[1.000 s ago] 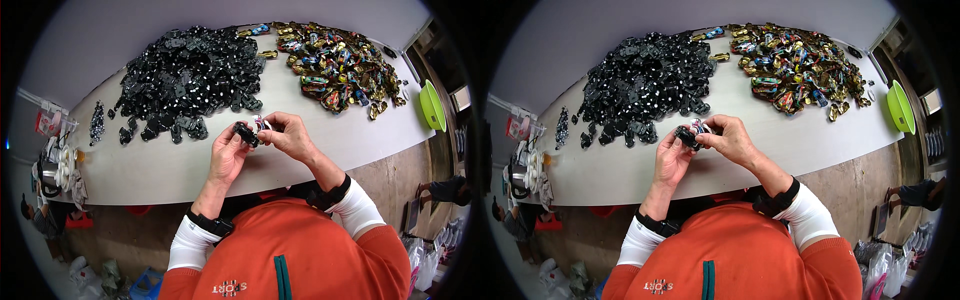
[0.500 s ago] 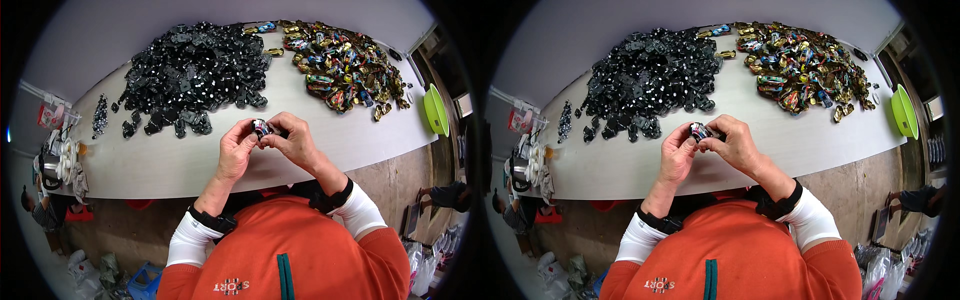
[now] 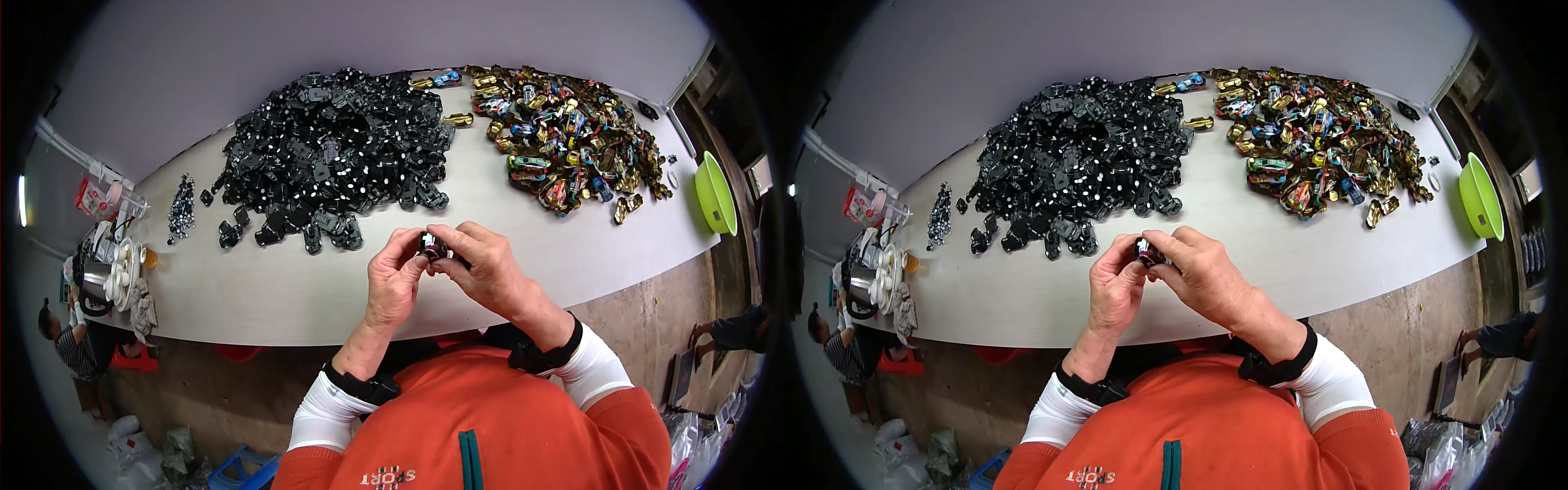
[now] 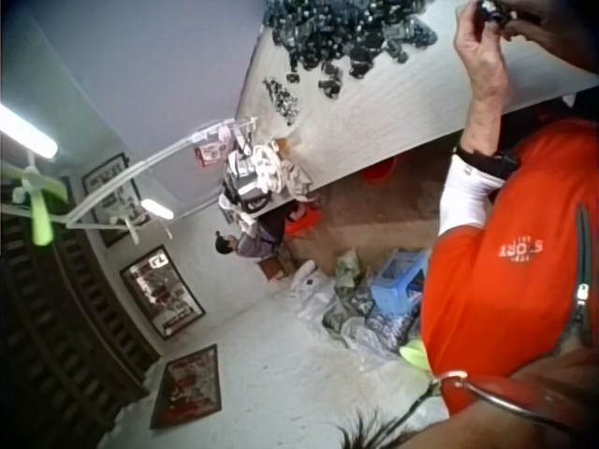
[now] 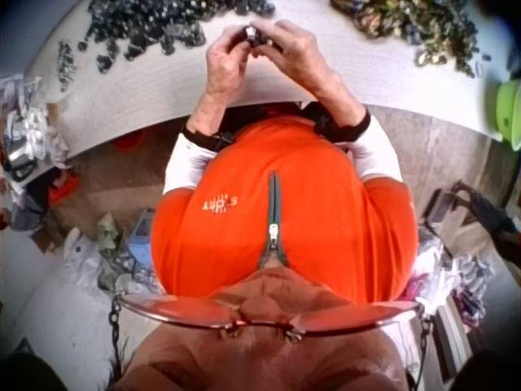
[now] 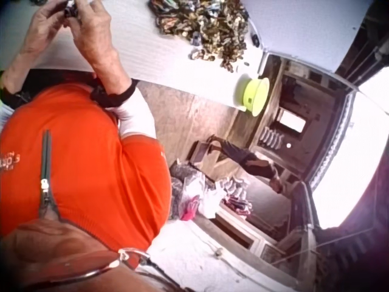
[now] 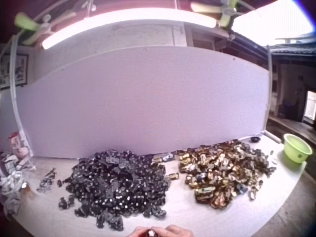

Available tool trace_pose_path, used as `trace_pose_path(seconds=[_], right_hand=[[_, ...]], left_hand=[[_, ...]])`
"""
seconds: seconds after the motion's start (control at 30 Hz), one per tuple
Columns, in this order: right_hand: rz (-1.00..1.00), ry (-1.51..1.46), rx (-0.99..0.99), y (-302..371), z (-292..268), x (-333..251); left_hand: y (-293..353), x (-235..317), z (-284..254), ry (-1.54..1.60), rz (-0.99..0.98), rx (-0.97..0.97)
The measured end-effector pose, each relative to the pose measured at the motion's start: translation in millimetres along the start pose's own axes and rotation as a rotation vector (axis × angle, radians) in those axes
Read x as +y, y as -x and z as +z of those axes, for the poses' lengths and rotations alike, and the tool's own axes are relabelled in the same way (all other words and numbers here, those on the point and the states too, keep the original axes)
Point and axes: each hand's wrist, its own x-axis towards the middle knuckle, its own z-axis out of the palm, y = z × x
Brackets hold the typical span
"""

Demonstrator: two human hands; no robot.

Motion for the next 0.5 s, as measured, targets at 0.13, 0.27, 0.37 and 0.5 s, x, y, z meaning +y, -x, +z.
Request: trace_pose_path(seconds=[0.13, 0.27, 0.37, 0.5], right_hand=[[0.048, 0.015, -0.071, -2.7, -7.1, -9.6], [0.052, 0.064, -0.143, -2.2, -13.5, -10.4], [-0.034, 0.017, -0.131, -2.3, -16.9, -10.9], [0.068, -0.162, -0.119, -3.6, -16.7, -9.7]], left_hand=[[1.6, 3.8, 7.2, -0.014, 0.002, -0.009], [1.2, 10.8, 15.7, -0.095, -0.017, -0.005], [-2.7, 18.9, 18.5, -0.133, -0.034, -0.036], [-3.6, 19.9, 15.6, -0.009, -0.171, -0.031]])
